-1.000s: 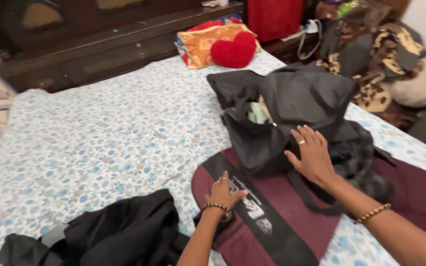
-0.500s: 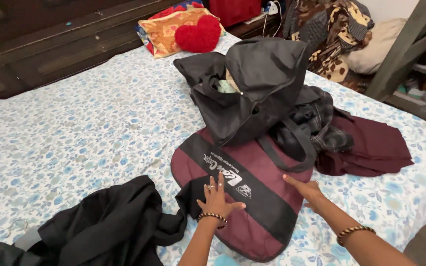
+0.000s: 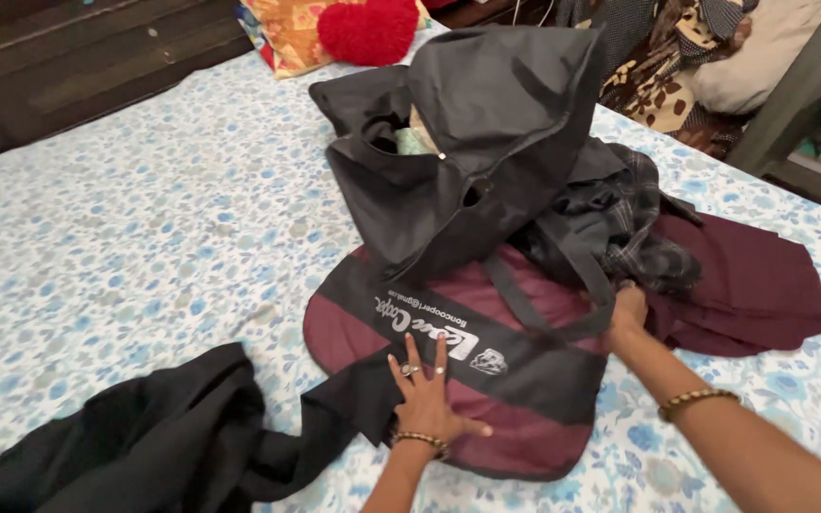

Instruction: The person wipes a black suit jacket with a light blue cloth, then buttons the jacket. The person then removes a black garment bag from a maroon duffel bag and places it on the bed.

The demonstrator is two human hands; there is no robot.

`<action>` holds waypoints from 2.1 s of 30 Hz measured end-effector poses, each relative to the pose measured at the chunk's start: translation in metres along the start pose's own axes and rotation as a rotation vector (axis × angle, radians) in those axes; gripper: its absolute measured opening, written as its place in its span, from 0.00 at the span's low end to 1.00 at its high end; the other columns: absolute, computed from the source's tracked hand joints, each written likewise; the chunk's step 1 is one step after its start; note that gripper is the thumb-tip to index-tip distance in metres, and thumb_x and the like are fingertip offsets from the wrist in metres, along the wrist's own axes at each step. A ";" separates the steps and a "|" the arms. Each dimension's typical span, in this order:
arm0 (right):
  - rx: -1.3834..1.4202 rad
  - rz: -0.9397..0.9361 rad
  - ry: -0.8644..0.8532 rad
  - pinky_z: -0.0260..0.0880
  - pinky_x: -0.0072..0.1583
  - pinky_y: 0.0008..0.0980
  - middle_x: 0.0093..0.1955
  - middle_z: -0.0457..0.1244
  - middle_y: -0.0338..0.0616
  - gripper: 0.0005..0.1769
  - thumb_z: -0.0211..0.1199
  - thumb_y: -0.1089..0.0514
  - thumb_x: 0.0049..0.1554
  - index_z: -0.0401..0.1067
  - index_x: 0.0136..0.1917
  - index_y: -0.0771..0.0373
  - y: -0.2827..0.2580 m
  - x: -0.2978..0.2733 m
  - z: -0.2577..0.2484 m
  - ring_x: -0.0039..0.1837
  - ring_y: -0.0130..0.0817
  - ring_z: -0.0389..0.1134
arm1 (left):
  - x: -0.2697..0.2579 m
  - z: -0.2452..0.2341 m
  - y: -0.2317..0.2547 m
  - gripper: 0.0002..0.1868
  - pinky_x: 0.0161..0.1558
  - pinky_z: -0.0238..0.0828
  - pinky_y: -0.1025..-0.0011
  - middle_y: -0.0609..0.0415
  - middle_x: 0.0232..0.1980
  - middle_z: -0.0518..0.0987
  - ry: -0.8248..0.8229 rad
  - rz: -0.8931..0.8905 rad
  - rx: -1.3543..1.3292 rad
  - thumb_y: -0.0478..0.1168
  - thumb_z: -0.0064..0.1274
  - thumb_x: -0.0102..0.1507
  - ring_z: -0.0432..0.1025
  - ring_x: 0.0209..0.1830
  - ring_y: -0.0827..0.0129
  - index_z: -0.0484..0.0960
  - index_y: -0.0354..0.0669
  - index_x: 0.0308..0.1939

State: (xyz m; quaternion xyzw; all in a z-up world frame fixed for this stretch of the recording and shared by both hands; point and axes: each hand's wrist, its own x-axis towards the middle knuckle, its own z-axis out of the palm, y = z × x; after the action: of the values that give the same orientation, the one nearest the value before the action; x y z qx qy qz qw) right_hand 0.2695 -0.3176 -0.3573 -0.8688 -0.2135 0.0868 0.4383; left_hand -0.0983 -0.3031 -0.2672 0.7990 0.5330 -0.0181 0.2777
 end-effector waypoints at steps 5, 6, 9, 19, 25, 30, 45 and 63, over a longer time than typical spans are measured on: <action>-0.054 -0.091 -0.007 0.69 0.54 0.53 0.50 0.69 0.66 0.25 0.69 0.49 0.52 0.74 0.53 0.71 0.013 0.092 0.002 0.54 0.61 0.72 | 0.038 0.008 0.060 0.81 0.59 0.66 0.32 0.47 0.84 0.20 0.108 -0.001 -0.005 0.63 0.79 0.35 0.16 0.78 0.22 0.35 0.77 0.81; -0.074 -0.096 -0.009 0.69 0.54 0.53 0.50 0.70 0.66 0.24 0.69 0.48 0.52 0.75 0.52 0.72 0.016 0.105 0.006 0.55 0.61 0.72 | 0.048 0.006 0.068 0.80 0.59 0.68 0.34 0.47 0.84 0.20 0.107 -0.013 0.011 0.63 0.78 0.36 0.15 0.78 0.22 0.34 0.77 0.80; -0.105 -0.098 -0.028 0.69 0.55 0.53 0.51 0.70 0.66 0.26 0.69 0.47 0.53 0.77 0.50 0.75 0.010 0.153 0.018 0.56 0.60 0.72 | 0.089 0.004 0.087 0.80 0.61 0.68 0.37 0.44 0.83 0.23 0.215 0.020 0.065 0.65 0.78 0.36 0.15 0.77 0.20 0.35 0.75 0.80; -0.121 -0.163 -0.247 0.66 0.60 0.53 0.58 0.66 0.68 0.33 0.66 0.43 0.56 0.66 0.61 0.72 -0.042 0.260 0.069 0.61 0.63 0.68 | 0.236 -0.024 0.117 0.67 0.59 0.69 0.36 0.50 0.85 0.34 0.198 -0.074 0.088 0.51 0.71 0.49 0.19 0.79 0.17 0.38 0.81 0.80; -0.138 -0.209 -0.271 0.64 0.63 0.54 0.62 0.64 0.68 0.38 0.64 0.40 0.58 0.60 0.68 0.70 -0.057 0.302 0.100 0.64 0.65 0.65 | 0.299 -0.023 0.122 0.63 0.64 0.35 0.15 0.49 0.84 0.29 0.365 -0.033 0.171 0.46 0.69 0.50 0.26 0.80 0.28 0.40 0.80 0.79; -0.141 -0.261 -0.245 0.62 0.66 0.54 0.66 0.62 0.69 0.42 0.62 0.38 0.59 0.55 0.73 0.69 -0.076 0.298 0.109 0.67 0.66 0.63 | 0.305 -0.027 0.124 0.63 0.65 0.33 0.16 0.51 0.85 0.25 0.275 -0.049 0.167 0.47 0.69 0.52 0.25 0.81 0.30 0.39 0.81 0.80; -0.349 -0.236 0.103 0.52 0.69 0.63 0.78 0.47 0.68 0.54 0.67 0.46 0.56 0.41 0.81 0.71 -0.073 0.079 0.061 0.75 0.69 0.52 | 0.165 -0.020 -0.030 0.49 0.73 0.55 0.50 0.45 0.74 0.69 0.203 0.282 -0.216 0.59 0.65 0.53 0.63 0.74 0.52 0.65 0.52 0.75; -1.031 -0.555 -1.351 0.72 0.60 0.43 0.62 0.67 0.50 0.58 0.79 0.34 0.40 0.58 0.73 0.60 -0.128 -0.397 0.006 0.61 0.50 0.71 | -0.148 0.018 -0.230 0.56 0.74 0.49 0.46 0.50 0.79 0.59 -0.204 -0.083 0.055 0.66 0.65 0.53 0.51 0.81 0.58 0.58 0.53 0.78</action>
State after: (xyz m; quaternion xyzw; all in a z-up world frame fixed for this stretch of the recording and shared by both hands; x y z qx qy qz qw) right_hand -0.1252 -0.4237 -0.2734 -0.6383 -0.6414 0.3641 -0.2207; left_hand -0.3560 -0.3719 -0.3319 0.7776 0.5340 -0.1254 0.3073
